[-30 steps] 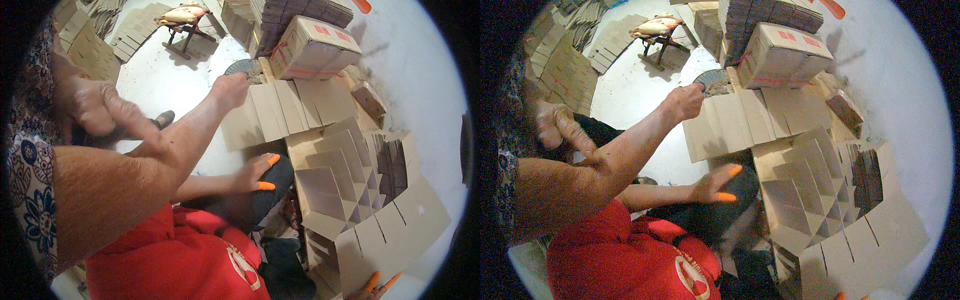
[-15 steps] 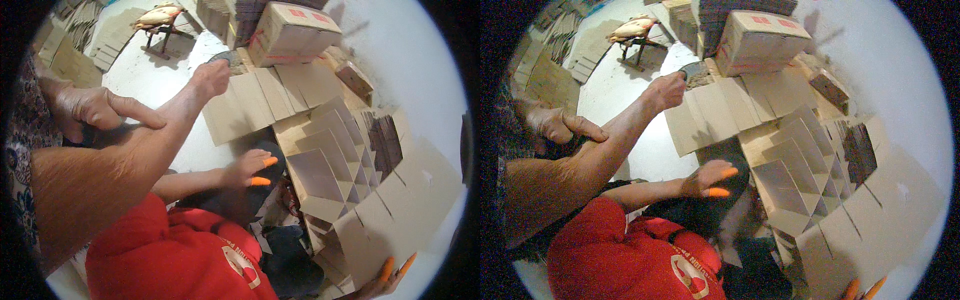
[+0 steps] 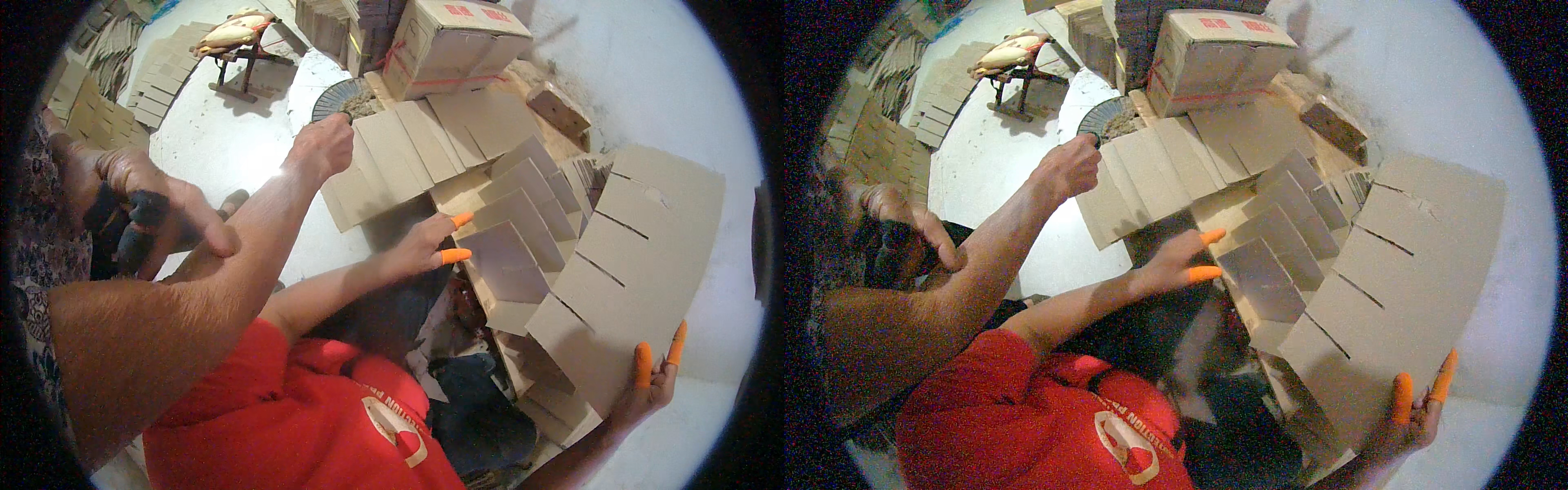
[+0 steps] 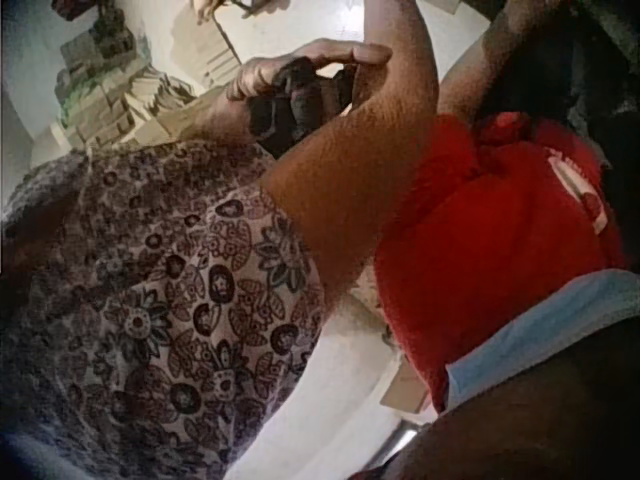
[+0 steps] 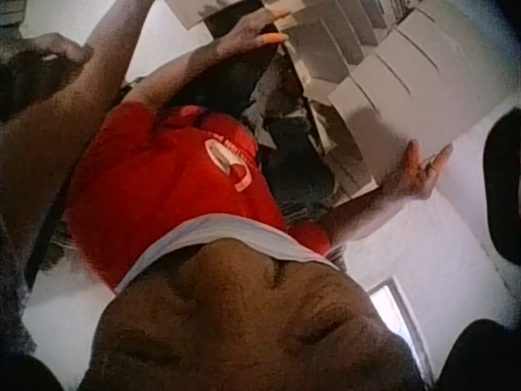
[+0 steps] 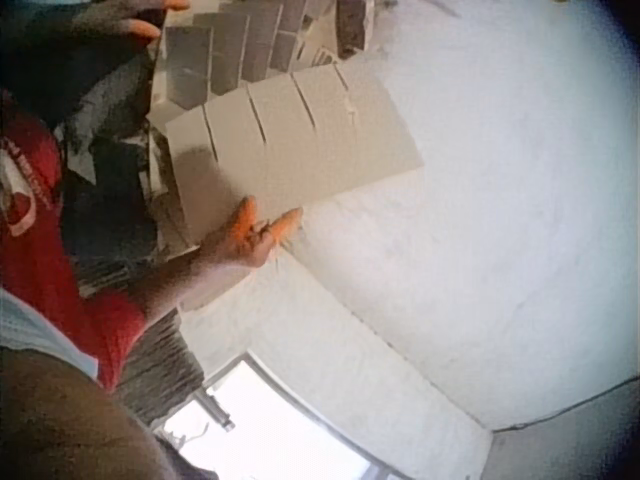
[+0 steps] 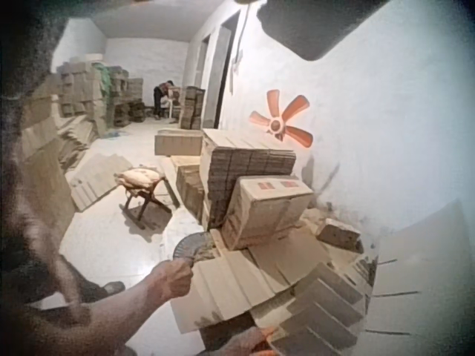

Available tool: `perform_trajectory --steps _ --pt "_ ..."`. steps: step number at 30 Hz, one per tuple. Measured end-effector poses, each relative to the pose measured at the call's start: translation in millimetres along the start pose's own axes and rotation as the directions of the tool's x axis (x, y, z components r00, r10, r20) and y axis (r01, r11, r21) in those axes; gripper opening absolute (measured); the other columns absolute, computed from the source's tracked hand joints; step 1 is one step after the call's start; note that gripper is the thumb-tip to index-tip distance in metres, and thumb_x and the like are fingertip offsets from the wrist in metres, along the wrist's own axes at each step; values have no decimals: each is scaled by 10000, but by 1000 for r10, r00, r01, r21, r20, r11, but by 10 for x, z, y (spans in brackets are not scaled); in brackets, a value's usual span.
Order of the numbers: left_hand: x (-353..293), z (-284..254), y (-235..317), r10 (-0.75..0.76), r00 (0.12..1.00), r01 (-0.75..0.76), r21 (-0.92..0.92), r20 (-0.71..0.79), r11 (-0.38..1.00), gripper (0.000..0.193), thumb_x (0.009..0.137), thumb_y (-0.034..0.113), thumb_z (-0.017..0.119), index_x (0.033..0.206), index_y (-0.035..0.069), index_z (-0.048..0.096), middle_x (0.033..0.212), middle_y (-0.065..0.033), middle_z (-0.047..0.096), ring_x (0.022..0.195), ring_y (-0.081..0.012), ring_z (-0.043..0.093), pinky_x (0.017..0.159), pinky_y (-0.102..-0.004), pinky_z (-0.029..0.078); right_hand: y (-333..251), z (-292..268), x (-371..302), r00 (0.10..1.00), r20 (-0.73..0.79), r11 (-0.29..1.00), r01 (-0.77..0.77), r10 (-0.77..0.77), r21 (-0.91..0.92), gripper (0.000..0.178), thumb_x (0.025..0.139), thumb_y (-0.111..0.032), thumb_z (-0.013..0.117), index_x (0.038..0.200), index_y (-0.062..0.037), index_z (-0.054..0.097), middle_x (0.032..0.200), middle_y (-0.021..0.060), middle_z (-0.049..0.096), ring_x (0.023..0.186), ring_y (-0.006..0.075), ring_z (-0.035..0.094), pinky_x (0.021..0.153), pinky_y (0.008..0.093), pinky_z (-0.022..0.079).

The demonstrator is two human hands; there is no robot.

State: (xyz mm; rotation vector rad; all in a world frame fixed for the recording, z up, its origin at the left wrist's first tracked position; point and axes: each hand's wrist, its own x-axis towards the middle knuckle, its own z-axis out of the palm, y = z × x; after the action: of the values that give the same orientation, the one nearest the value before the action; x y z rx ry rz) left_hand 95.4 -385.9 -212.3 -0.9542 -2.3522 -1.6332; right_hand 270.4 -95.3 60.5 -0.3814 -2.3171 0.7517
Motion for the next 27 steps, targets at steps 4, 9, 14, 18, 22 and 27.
perform_trajectory --steps 4,9,14,18,22,27 --pt "12 64 -73 39 999 -39 -16 3 999 708 795 343 760 1366 39 473 1189 -161 580 1073 -305 563 910 -363 451 -221 95 -34 999 15 994 32 -34 106 608 838 43 632 1408 26 419 1415 161 466 1215 236 500 1024 341 404" --pt "181 87 -56 -22 999 18 -156 -24 988 796 732 317 815 1395 64 456 1366 -135 531 1241 -236 518 986 -361 435 -160 104 122 997 75 1000 -16 15 11 627 816 28 637 1403 37 418 1430 198 441 1274 266 465 1063 375 373" --pt "361 208 -99 -176 983 181 -389 49 903 769 729 189 811 1405 84 460 1317 -73 577 1182 -157 544 845 -269 461 -303 126 331 997 79 999 3 0 -37 649 801 16 652 1401 58 406 1424 204 444 1279 258 461 1058 354 370" --pt "451 235 23 -183 970 244 -598 162 763 697 744 123 786 1376 65 497 1276 -66 591 1118 -151 561 779 -258 477 -341 217 395 982 144 981 -142 123 132 638 807 45 641 1399 62 404 1407 216 458 1283 251 459 1050 335 379" --pt "500 360 128 -185 977 210 -598 105 773 566 757 115 779 1283 38 585 1165 -82 646 1011 -147 608 740 -262 502 -223 374 455 985 152 985 -99 77 143 624 811 56 643 1391 64 414 1359 205 511 1183 211 533 994 293 412" --pt "590 408 108 -239 960 277 -595 143 755 263 808 99 736 1055 25 684 871 -4 661 730 -84 577 621 -235 450 -66 601 480 995 95 1000 -9 12 -28 628 762 8 706 1351 37 490 1022 78 623 872 119 551 785 221 431"
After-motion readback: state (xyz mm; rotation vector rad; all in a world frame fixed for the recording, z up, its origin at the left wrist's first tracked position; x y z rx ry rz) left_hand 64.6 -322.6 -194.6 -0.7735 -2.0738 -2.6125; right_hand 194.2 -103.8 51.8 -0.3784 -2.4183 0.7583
